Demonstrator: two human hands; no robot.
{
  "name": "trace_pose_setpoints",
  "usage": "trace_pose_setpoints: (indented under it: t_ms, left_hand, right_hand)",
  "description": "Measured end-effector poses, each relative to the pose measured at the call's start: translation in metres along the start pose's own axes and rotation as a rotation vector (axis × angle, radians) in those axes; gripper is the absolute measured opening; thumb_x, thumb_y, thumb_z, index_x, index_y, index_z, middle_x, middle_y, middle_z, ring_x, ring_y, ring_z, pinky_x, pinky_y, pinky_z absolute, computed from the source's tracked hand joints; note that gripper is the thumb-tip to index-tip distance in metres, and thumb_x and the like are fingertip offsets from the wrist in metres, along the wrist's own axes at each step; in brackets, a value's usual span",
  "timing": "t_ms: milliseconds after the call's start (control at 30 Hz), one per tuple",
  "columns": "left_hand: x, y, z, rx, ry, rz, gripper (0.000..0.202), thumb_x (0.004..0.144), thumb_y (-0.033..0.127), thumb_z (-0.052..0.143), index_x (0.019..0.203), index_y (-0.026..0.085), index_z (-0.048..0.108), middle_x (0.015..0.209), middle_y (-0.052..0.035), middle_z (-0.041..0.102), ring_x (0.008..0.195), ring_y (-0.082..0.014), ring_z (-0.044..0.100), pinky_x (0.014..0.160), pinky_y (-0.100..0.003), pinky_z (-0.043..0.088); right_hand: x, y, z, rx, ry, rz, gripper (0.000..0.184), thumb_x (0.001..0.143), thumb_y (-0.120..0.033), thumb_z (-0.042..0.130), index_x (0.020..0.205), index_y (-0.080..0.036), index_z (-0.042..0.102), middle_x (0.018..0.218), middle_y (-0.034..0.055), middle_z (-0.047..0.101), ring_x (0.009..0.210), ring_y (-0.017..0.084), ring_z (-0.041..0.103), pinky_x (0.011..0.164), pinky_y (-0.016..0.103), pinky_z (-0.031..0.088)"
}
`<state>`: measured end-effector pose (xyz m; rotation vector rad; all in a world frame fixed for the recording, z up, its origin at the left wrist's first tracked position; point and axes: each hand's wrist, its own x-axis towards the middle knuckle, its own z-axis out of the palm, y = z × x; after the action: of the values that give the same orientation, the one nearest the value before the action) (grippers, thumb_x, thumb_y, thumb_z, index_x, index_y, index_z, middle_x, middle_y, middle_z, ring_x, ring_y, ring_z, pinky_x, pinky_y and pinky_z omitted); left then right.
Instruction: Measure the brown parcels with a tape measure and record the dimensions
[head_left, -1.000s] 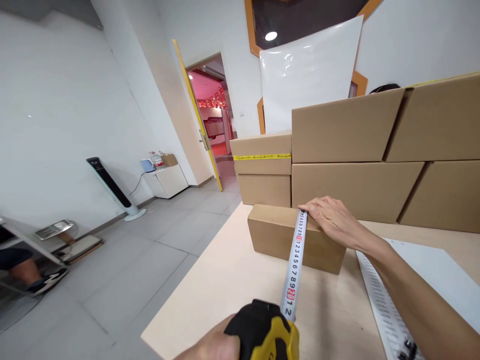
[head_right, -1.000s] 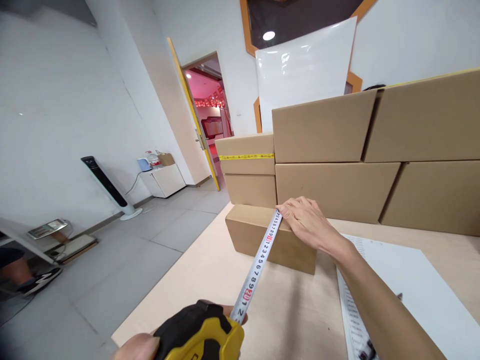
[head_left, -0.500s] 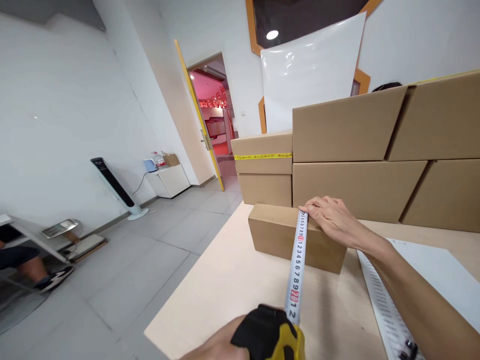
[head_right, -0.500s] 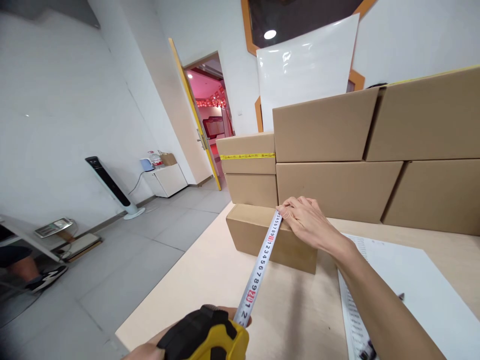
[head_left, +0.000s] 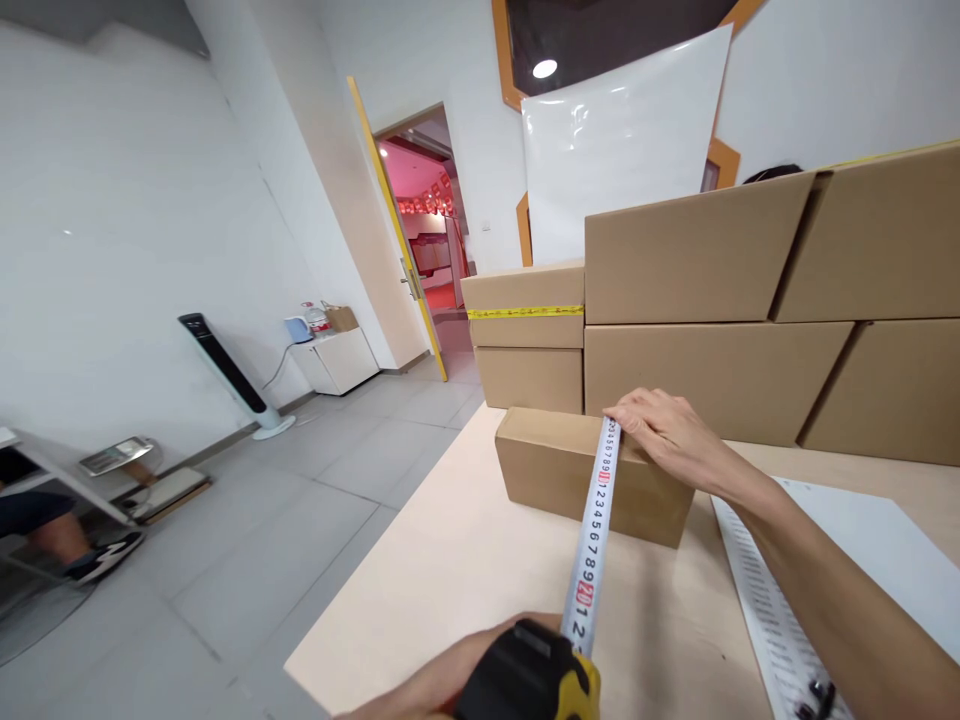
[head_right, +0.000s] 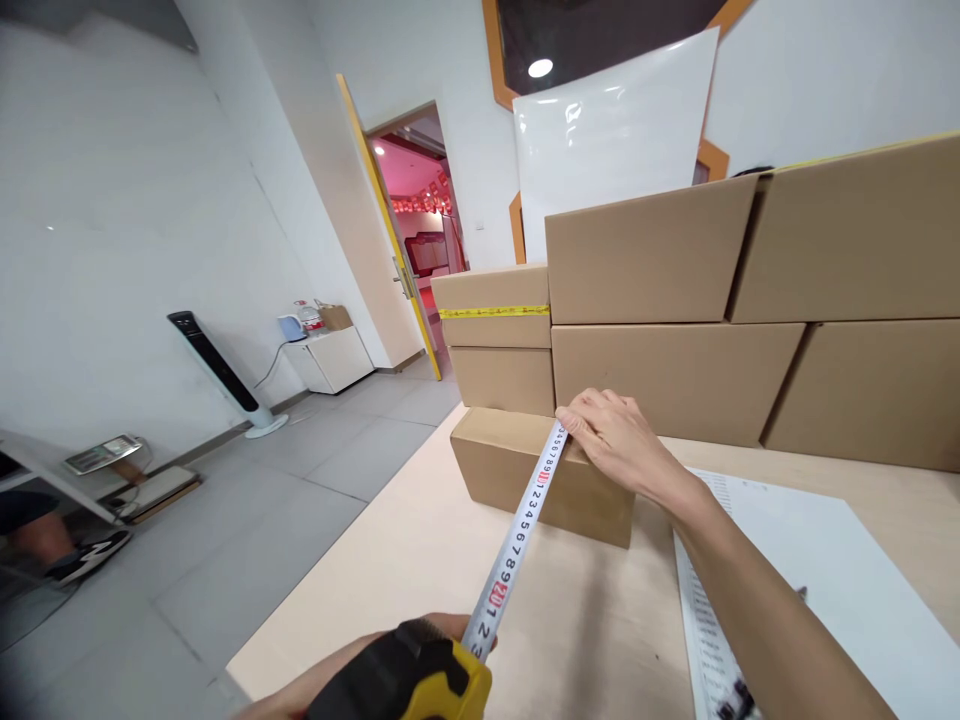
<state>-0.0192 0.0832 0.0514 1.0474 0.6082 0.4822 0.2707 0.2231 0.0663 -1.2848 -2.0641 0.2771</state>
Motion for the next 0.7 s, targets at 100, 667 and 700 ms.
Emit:
trace_pose_setpoints:
  t_ms: [100,667,700]
  left_hand:
    - [0.005,0.014,-0.001,0.222,0.003,-0.048,0.074,0.065,0.055,0.071,0.130,0.023,0.055,0.105,-0.0076,0.065,0.097,-0.0262,0.060,0.092,-0.041,0.047]
    - [0.046,0.014,-0.007,1.456,0.083,0.057,0.086,0.059,0.036,0.067,0.136,0.027,0.031,0.113,-0.0072,0.058,0.099,-0.0286,0.057,0.083,-0.044,0.043]
    - [0.050,0.012,-0.007,1.476,0.075,0.078,0.079,0.061,0.035,0.065,0.133,0.027,0.033,0.111,-0.0064,0.059,0.097,-0.0279,0.057,0.080,-0.043,0.043]
  right_hand:
    - [-0.007,-0.009,-0.017,0.234,0.243,0.043,0.031,0.088,-0.049,0.055,0.102,-0.026,0.070,0.108,0.0064,0.067,0.098,0.023,0.062,0.089,0.042,0.049]
    - [-0.126,-0.052,0.030,0.097,-0.121,-0.030,0.033,0.090,-0.024,0.054,0.120,-0.034,0.063,0.097,0.0014,0.073,0.086,0.018,0.070,0.072,0.029,0.057]
    - [-0.138,-0.048,0.038,0.053,-0.134,-0.028,0.036,0.091,-0.025,0.052,0.125,-0.034,0.060,0.103,0.0021,0.072,0.091,0.019,0.069,0.076,0.031,0.056]
